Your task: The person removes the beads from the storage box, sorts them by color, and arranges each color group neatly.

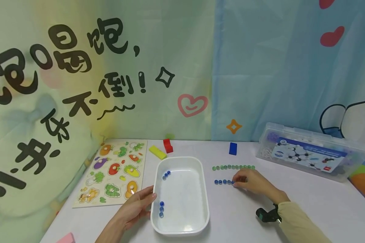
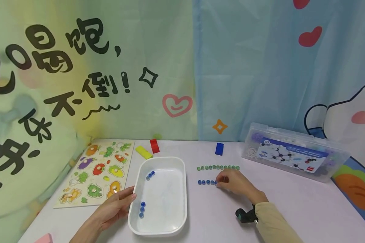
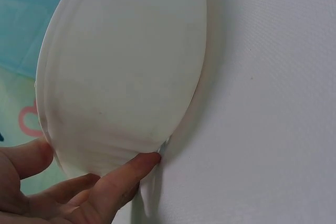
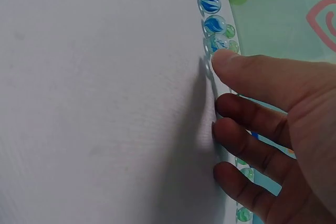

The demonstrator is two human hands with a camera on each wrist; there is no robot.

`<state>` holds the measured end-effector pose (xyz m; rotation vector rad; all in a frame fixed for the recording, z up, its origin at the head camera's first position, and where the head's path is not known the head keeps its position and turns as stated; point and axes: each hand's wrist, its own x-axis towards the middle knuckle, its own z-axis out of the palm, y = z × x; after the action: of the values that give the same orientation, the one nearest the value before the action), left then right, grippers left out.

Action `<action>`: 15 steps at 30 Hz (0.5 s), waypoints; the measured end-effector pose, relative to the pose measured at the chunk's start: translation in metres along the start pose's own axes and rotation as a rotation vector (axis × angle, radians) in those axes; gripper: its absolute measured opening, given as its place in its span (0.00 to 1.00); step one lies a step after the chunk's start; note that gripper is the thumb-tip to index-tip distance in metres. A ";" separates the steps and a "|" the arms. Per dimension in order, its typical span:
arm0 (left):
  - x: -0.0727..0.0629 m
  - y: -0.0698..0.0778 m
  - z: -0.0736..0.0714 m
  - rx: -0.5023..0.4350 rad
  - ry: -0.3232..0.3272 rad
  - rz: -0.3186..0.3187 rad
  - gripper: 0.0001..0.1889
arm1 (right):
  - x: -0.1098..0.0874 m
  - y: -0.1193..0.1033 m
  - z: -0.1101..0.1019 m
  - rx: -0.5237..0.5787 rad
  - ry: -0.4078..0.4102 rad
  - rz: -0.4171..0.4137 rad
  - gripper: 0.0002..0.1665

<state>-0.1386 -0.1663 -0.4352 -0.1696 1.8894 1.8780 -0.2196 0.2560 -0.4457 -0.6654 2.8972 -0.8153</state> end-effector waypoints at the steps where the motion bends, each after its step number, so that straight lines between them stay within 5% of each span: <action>1: 0.000 0.000 0.000 0.001 0.003 -0.002 0.37 | 0.000 0.000 0.000 -0.003 0.004 0.000 0.04; 15: 0.000 -0.001 -0.001 0.009 -0.002 0.002 0.38 | 0.000 -0.003 0.005 -0.003 0.032 0.039 0.08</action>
<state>-0.1384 -0.1675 -0.4358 -0.1630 1.8972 1.8693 -0.2172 0.2515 -0.4489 -0.5988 2.9310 -0.8243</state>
